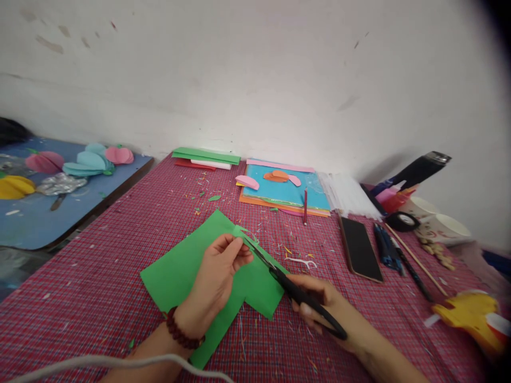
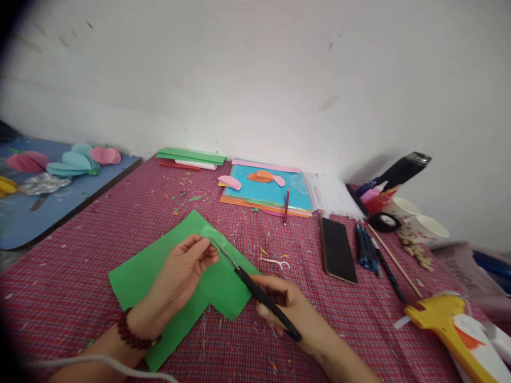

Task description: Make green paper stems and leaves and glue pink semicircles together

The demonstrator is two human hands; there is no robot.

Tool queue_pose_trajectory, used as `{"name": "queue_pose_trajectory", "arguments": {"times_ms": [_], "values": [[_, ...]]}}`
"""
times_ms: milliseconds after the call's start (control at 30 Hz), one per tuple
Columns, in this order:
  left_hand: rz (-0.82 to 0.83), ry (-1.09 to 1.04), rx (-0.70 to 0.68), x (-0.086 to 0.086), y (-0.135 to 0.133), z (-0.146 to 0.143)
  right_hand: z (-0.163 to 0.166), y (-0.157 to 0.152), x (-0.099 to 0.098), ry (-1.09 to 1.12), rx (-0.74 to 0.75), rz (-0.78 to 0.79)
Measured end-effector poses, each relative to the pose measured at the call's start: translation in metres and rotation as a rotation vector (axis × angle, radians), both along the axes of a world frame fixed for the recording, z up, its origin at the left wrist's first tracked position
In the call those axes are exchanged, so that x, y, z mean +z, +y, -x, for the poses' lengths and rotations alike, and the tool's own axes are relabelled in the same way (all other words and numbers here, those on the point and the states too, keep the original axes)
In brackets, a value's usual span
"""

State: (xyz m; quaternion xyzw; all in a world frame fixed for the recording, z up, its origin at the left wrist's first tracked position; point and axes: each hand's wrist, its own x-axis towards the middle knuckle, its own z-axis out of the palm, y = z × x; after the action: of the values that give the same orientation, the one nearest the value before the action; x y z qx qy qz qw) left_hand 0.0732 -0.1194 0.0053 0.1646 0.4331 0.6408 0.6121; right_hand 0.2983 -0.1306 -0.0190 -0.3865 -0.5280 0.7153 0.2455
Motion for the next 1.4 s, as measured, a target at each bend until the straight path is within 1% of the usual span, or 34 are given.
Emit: {"name": "queue_pose_trajectory", "arguments": {"times_ms": [100,267,433,633,733,900,1033,1267,1400], "values": [[0.015,0.021,0.005,0.001,0.0,-0.002,-0.001,0.001,0.001,0.005,0.011,0.015],[0.016,0.081,-0.028,-0.001,-0.002,-0.006,-0.004,0.001,-0.001,0.032,0.037,-0.001],[0.014,0.104,-0.023,-0.001,-0.003,-0.008,-0.004,-0.001,-0.001,0.032,0.026,0.006],[0.009,0.096,-0.014,0.0,-0.003,-0.009,-0.002,-0.001,0.003,-0.013,0.026,0.013],[0.013,0.091,-0.015,0.0,-0.004,-0.01,-0.002,-0.002,0.001,-0.02,0.002,0.015],[0.019,0.051,-0.021,0.002,-0.004,-0.01,-0.001,-0.005,-0.007,0.028,-0.028,-0.03],[0.026,0.017,-0.01,0.003,-0.004,-0.01,0.0,-0.006,-0.005,0.02,-0.035,-0.03],[0.036,0.031,-0.028,0.004,-0.003,-0.006,0.001,-0.005,0.0,0.005,-0.036,-0.022],[0.051,0.089,-0.061,0.001,-0.003,-0.005,-0.001,-0.005,-0.001,0.007,-0.01,0.006]]}}
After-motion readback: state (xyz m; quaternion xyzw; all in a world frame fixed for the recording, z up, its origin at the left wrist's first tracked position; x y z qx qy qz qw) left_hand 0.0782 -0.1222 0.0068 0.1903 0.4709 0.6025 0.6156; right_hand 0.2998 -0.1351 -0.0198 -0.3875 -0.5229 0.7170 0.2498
